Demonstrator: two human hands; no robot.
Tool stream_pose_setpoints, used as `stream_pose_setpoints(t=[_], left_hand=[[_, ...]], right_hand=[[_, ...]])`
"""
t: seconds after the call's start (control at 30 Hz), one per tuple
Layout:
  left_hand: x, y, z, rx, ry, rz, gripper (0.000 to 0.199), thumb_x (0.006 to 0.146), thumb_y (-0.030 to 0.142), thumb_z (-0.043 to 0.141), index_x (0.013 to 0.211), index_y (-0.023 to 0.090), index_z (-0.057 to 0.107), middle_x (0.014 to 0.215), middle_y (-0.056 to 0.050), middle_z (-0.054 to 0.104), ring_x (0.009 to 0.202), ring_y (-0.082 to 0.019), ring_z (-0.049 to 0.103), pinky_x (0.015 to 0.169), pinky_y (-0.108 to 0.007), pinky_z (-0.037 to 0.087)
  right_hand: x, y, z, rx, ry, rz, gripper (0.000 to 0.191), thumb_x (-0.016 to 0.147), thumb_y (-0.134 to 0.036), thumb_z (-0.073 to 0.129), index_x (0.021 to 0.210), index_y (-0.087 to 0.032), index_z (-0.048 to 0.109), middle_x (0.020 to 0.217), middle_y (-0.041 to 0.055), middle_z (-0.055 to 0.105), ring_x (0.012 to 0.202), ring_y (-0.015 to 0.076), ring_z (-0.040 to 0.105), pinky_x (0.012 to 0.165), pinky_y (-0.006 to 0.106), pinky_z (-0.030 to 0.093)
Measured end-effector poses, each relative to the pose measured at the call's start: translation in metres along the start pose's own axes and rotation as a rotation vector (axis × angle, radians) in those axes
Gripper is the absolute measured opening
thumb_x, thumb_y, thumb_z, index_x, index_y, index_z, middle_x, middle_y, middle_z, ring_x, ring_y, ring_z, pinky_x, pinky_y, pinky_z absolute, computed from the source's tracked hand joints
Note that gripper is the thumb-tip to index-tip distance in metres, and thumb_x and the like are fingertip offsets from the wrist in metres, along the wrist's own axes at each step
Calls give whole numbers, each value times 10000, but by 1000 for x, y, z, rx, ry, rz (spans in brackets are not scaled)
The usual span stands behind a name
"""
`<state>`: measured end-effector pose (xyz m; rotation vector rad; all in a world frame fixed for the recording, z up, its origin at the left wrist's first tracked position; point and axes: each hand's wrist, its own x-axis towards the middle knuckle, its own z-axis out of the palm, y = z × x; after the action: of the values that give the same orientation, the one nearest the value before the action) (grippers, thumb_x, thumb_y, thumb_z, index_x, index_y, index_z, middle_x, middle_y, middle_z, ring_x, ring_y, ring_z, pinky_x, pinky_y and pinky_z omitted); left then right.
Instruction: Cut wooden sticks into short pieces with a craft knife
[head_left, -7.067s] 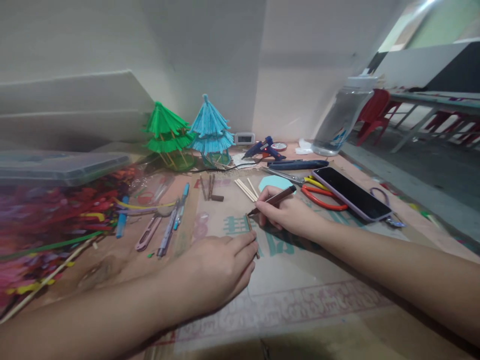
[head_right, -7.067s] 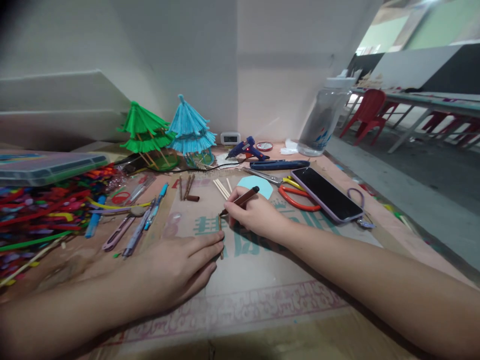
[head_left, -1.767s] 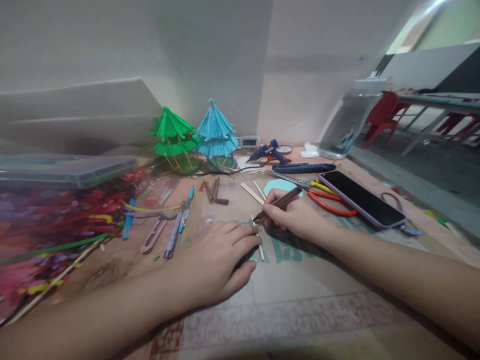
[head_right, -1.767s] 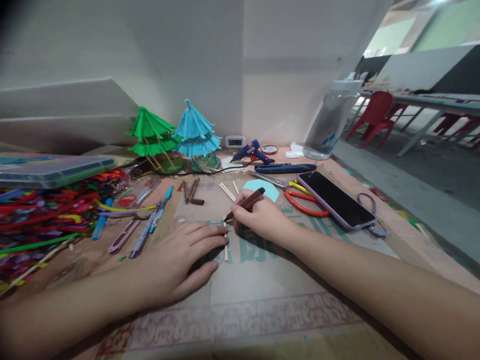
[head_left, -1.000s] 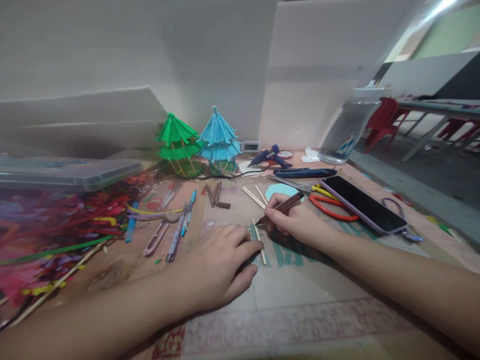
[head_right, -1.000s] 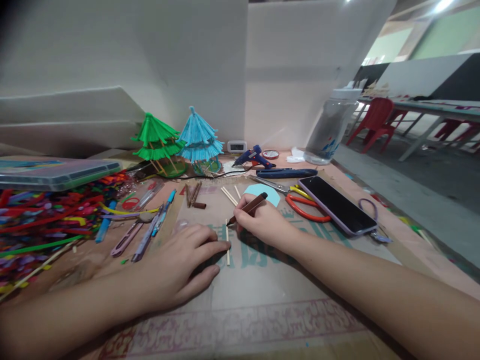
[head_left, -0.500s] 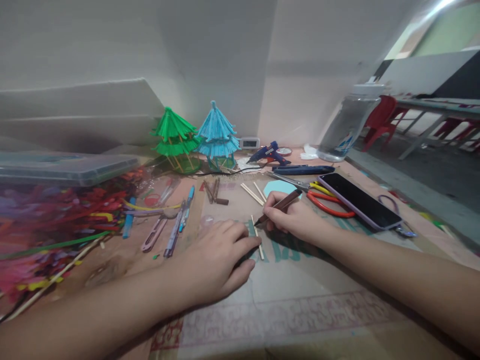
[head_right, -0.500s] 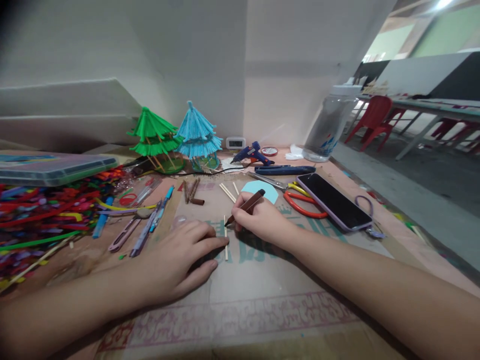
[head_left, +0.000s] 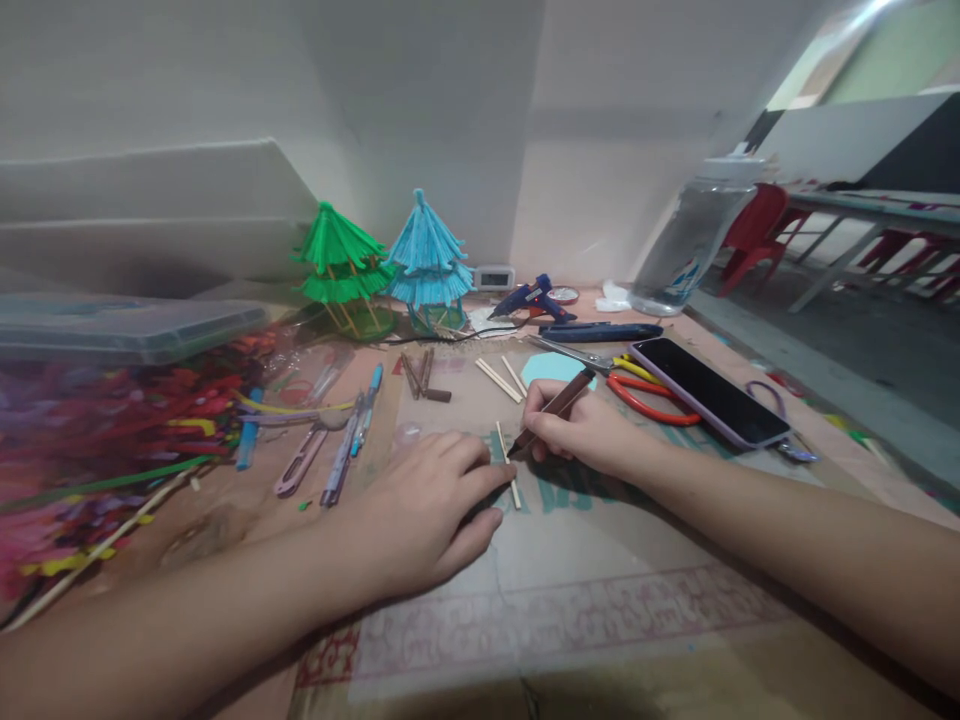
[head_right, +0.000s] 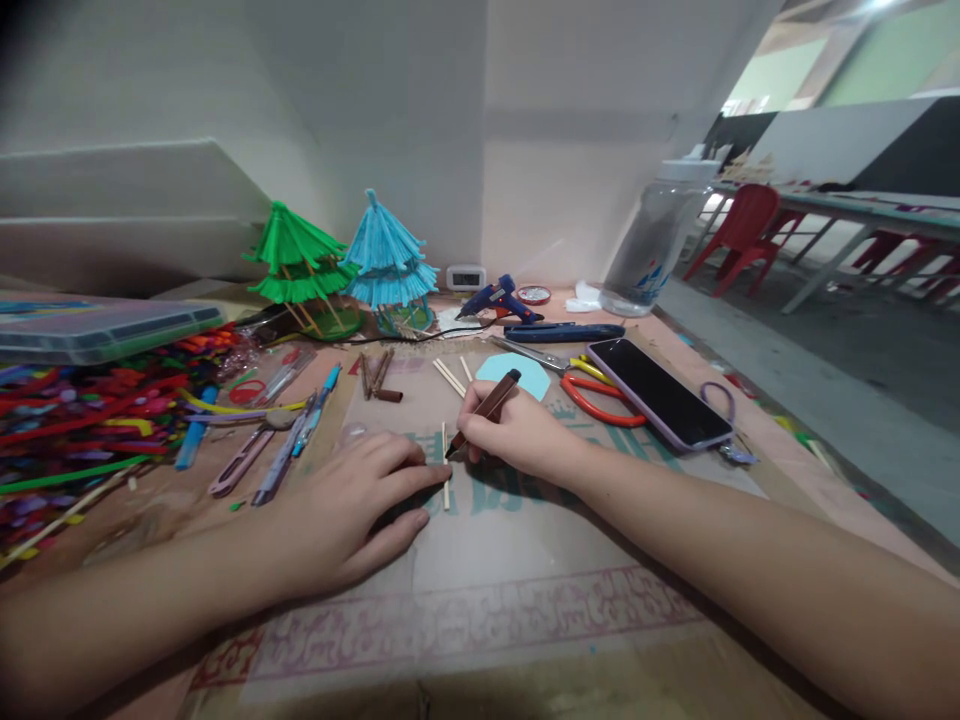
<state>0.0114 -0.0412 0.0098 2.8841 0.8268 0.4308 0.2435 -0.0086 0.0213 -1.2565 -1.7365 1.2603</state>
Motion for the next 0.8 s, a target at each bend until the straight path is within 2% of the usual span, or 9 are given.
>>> stream_pose_setpoints(t=[0.23,0.53,0.8], left_hand=[[1,0,-1,-9,1,3,326,1011,325,466,1261,200,632,1095,-118,619,1028,-291,596,889,-480,506],[0,-2,2,4,15,17,332,1011,333,469,1271,201,627,1094,-118,616,1030,-297,598,889,-492,507],[0,-1,2,10,7,22,334,1017,326,448,1259,191,635,1085,-122,616,1014,-294,597,876,-488,509]], right_hand=[[4,3,1,-60,129,-73,131,894,-297,593,828,-212,518,610,-31,643,473,99,504,447,211,362],[5,4,2,-131,173,-103,140,904,-328,590,855,-208,537,656,-11,665,476,100,484,460,230,372],[7,5,2,-167,172,-73,131,916,-320,575,866,-209,527,673,-13,665,474,92,476,462,228,375]])
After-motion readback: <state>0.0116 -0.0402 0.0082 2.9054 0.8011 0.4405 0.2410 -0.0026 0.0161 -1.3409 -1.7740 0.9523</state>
